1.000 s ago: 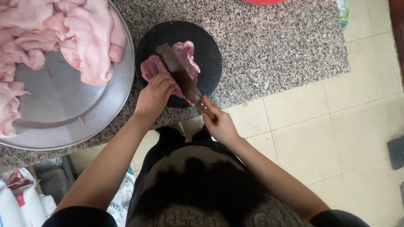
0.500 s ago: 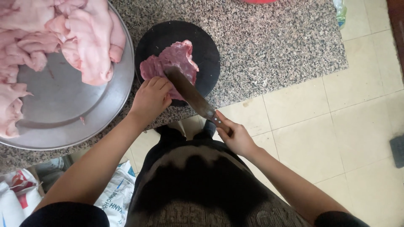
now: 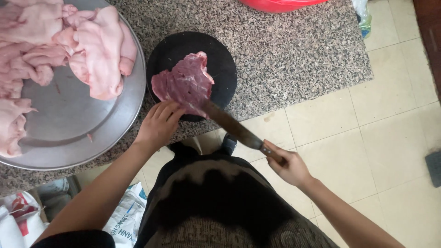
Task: Slicing and sorting various pieces of raw pork on a cutting board in a kitchen setting.
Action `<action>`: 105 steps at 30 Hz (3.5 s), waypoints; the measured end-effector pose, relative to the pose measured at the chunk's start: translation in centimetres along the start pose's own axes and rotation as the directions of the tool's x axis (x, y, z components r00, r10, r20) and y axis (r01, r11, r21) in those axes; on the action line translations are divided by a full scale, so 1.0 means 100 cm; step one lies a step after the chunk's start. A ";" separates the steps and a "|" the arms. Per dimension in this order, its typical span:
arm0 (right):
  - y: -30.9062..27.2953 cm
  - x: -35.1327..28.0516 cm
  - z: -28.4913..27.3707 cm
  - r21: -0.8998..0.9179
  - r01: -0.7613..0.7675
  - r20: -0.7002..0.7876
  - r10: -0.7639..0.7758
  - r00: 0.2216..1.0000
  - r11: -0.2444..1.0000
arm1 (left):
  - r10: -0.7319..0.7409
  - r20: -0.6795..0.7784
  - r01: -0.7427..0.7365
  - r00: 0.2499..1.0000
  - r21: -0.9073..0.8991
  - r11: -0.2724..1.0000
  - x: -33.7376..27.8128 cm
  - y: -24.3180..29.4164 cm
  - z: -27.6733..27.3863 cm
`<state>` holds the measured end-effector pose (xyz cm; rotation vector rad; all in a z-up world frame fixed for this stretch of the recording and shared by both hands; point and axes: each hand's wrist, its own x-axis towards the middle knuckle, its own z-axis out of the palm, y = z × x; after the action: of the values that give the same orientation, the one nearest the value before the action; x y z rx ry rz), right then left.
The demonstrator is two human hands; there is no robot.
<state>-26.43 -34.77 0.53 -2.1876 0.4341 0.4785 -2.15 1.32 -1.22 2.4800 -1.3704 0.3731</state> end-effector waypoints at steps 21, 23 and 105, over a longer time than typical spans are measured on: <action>-0.051 0.028 0.026 -0.057 0.220 -0.098 -0.225 0.970 0.974 | -0.094 0.025 0.096 0.995 -0.083 0.992 -0.002 0.004 0.019; -0.039 0.019 0.015 -0.104 0.179 -0.077 -0.188 0.979 0.978 | -0.148 0.032 0.151 0.989 -0.228 0.962 -0.006 0.007 0.008; 0.003 0.008 0.038 0.793 0.339 -0.591 0.506 0.628 0.506 | 0.277 0.723 0.684 0.633 -0.690 0.237 0.421 0.092 -0.095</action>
<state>-26.64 -32.09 -2.24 -1.1853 1.0214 -0.6587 10.94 -32.67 23.72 1.5401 -0.8099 -1.3982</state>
